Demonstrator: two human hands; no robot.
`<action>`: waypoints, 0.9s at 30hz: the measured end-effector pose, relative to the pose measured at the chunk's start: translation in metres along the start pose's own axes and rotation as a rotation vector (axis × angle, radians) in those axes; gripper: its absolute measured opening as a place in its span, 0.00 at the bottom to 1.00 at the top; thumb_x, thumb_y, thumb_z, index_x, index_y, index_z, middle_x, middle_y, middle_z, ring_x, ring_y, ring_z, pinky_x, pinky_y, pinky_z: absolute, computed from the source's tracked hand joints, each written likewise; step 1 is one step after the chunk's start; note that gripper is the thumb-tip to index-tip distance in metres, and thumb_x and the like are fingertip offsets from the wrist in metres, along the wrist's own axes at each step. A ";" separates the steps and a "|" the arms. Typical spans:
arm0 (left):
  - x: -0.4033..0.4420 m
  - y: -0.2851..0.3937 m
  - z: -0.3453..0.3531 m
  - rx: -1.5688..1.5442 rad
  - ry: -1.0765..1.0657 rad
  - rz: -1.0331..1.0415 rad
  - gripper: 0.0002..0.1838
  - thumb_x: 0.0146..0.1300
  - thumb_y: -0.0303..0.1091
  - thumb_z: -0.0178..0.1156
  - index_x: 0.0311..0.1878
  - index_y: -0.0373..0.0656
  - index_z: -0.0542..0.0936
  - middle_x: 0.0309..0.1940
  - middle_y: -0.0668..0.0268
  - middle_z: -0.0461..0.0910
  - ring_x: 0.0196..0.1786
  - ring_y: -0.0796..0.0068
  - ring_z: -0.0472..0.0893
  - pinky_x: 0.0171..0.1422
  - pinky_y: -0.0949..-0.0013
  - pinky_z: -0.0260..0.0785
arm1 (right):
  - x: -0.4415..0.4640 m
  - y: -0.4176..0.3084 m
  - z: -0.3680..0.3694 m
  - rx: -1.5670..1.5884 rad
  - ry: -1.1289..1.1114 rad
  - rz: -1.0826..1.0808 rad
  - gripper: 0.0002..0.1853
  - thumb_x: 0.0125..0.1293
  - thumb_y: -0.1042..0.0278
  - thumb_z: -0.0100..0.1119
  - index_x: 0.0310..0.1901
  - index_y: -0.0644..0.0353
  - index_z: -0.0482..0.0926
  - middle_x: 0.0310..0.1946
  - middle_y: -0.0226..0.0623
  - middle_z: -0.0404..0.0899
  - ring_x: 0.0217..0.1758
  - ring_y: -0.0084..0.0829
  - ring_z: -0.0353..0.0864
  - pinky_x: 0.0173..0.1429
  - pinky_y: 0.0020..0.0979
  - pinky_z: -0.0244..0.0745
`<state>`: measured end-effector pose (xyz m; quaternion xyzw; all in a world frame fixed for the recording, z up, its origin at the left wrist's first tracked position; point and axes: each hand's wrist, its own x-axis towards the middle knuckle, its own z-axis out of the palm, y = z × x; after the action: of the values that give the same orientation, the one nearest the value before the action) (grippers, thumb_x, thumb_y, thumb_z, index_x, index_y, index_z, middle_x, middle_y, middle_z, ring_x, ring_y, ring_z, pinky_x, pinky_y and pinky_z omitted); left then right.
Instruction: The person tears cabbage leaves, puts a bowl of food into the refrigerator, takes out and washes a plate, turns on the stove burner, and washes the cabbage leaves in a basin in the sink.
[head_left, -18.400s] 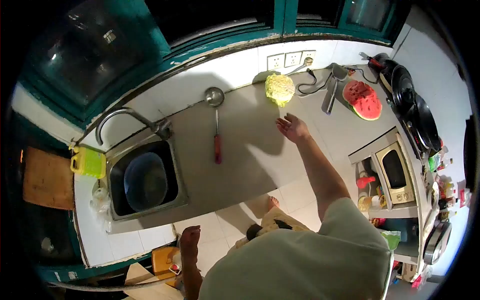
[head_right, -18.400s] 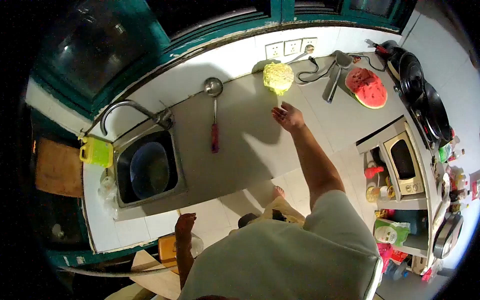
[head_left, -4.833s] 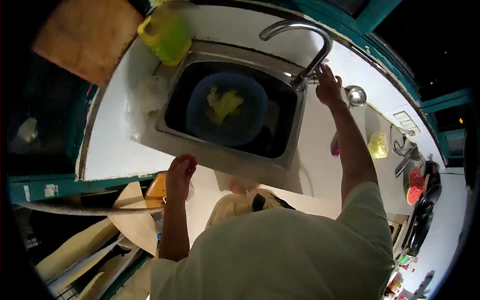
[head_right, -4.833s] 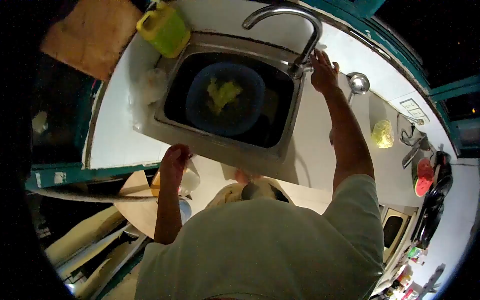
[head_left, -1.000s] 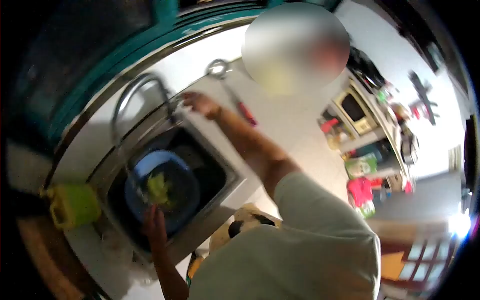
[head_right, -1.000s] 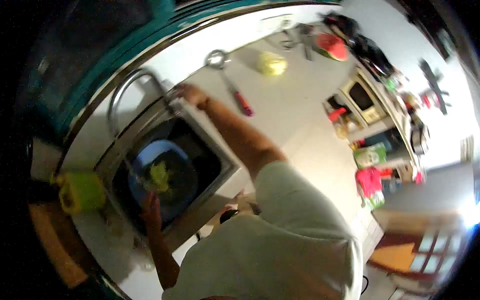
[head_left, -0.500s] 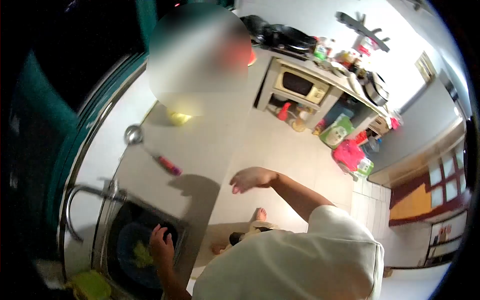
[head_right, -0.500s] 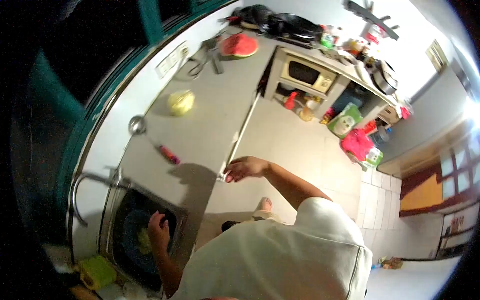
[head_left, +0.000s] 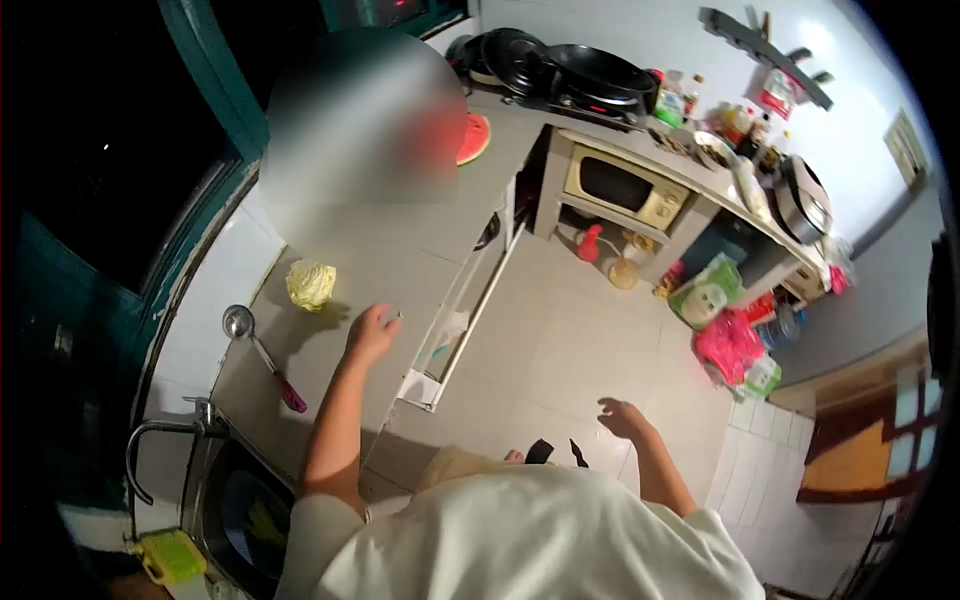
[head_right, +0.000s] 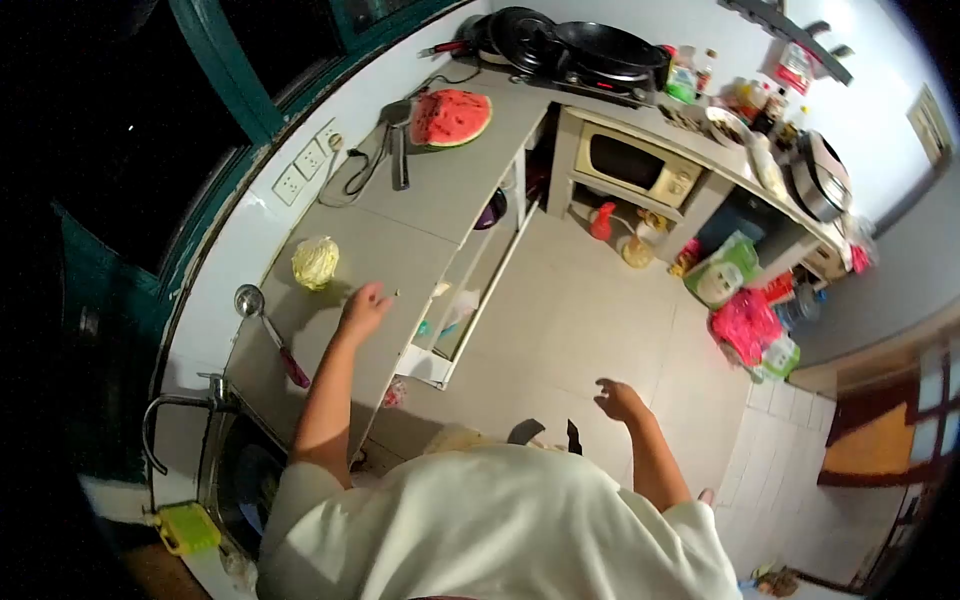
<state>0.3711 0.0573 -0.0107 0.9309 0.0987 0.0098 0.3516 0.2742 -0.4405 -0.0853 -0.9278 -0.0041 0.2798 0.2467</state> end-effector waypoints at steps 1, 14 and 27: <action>0.026 0.001 0.003 0.033 0.024 0.008 0.24 0.49 0.42 0.61 0.47 0.39 0.73 0.42 0.53 0.75 0.47 0.58 0.75 0.49 0.62 0.67 | 0.005 0.007 -0.002 0.051 -0.045 -0.005 0.22 0.54 0.64 0.56 0.52 0.55 0.70 0.45 0.44 0.76 0.45 0.42 0.76 0.48 0.35 0.72; 0.328 -0.013 0.050 0.272 0.274 -0.156 0.27 0.50 0.44 0.59 0.49 0.37 0.65 0.45 0.51 0.72 0.53 0.57 0.69 0.60 0.57 0.55 | 0.092 0.016 -0.098 0.014 0.192 0.248 0.13 0.56 0.58 0.53 0.25 0.61 0.77 0.23 0.37 0.80 0.28 0.35 0.79 0.34 0.33 0.72; 0.320 -0.012 0.030 0.077 0.370 -0.194 0.14 0.53 0.37 0.56 0.33 0.36 0.68 0.26 0.55 0.75 0.32 0.59 0.78 0.35 0.58 0.69 | 0.191 0.003 -0.152 -0.009 0.097 -0.196 0.08 0.57 0.66 0.53 0.29 0.61 0.77 0.31 0.40 0.78 0.33 0.38 0.79 0.38 0.31 0.73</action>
<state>0.6852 0.1082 -0.0576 0.9120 0.2513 0.1429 0.2910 0.5138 -0.4849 -0.0758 -0.9365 -0.0840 0.2090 0.2687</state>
